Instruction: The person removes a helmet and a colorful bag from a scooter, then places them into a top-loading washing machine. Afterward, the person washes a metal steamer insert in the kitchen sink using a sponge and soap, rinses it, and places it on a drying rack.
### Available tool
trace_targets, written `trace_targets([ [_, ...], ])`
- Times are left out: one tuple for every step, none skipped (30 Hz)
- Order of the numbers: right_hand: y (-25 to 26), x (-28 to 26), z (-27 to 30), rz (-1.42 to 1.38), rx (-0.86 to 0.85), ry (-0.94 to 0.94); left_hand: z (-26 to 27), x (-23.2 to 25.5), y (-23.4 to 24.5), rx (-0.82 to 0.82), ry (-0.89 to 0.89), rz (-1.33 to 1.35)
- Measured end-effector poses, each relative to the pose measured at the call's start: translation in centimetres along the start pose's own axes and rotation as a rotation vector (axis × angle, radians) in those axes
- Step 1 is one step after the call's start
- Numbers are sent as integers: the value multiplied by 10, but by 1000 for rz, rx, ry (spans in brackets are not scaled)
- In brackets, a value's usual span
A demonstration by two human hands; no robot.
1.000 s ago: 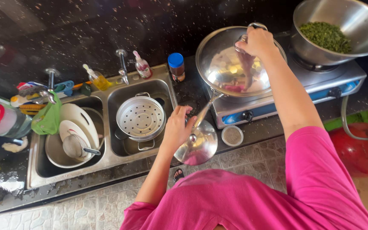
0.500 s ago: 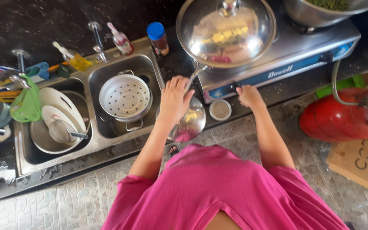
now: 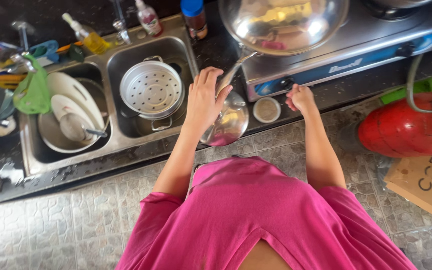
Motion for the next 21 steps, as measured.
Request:
trace_targets([
  [1, -11, 15, 208, 20, 31, 3, -7, 7, 12, 11, 21],
  [-5, -26, 30, 418, 35, 74, 6, -17, 16, 32, 26, 28],
  [-22, -44, 47, 443, -21, 185, 10, -27, 25, 52, 41, 35],
  [-43, -63, 63, 465, -84, 302, 15, -41, 36, 77, 60, 36],
  [-65, -82, 80, 483, -147, 420, 22, -57, 44, 78, 106, 6],
  [-93, -96, 95, 552, -227, 477, 31, -73, 53, 85, 156, -25],
  [-124, -109, 110, 621, -306, 534, 41, -91, 62, 93, 207, -56],
  [-154, -121, 126, 522, -385, 554, 52, -109, 71, 90, 238, -84],
  [-185, -133, 139, 424, -466, 570, 63, -128, 79, 87, 269, -112],
  [-214, -146, 150, 406, -491, 620, 76, -148, 89, 82, 300, -141],
  [-244, -160, 161, 388, -516, 669, 90, -167, 99, 84, 336, -151],
  [-273, -173, 171, 369, -541, 715, 109, -183, 109, 83, 373, -158],
  [-303, -184, 178, 365, -562, 710, 128, -200, 121, 84, 410, -164],
  [-333, -196, 184, 359, -579, 701, 146, -216, 134, 95, 424, -174],
  [-361, -208, 189, 355, -596, 693, 164, -232, 148, 105, 438, -184],
  [-387, -221, 197, 324, -608, 714, 183, -249, 164, 113, 447, -196],
  [-414, -233, 204, 293, -620, 733, 203, -267, 179, 99, 499, -211],
  [-439, -244, 209, 261, -625, 752, 222, -284, 192, 83, 545, -223],
  [-466, -253, 210, 229, -656, 725, 240, -301, 205, 67, 592, -235],
  [-492, -261, 211, 200, -684, 696, 256, -315, 218, 76, 605, -252],
  [-517, -268, 211, 171, -712, 666, 272, -328, 232, 86, 619, -268],
])
Point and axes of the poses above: each hand's wrist, its own z-axis away from the middle knuckle, its own y-axis out of the back of the hand, x = y × z, the point moved 6 cm from there along -z, towards the middle knuckle, and after that the axes turned 5 degrees about y, right-handed, at the moved point
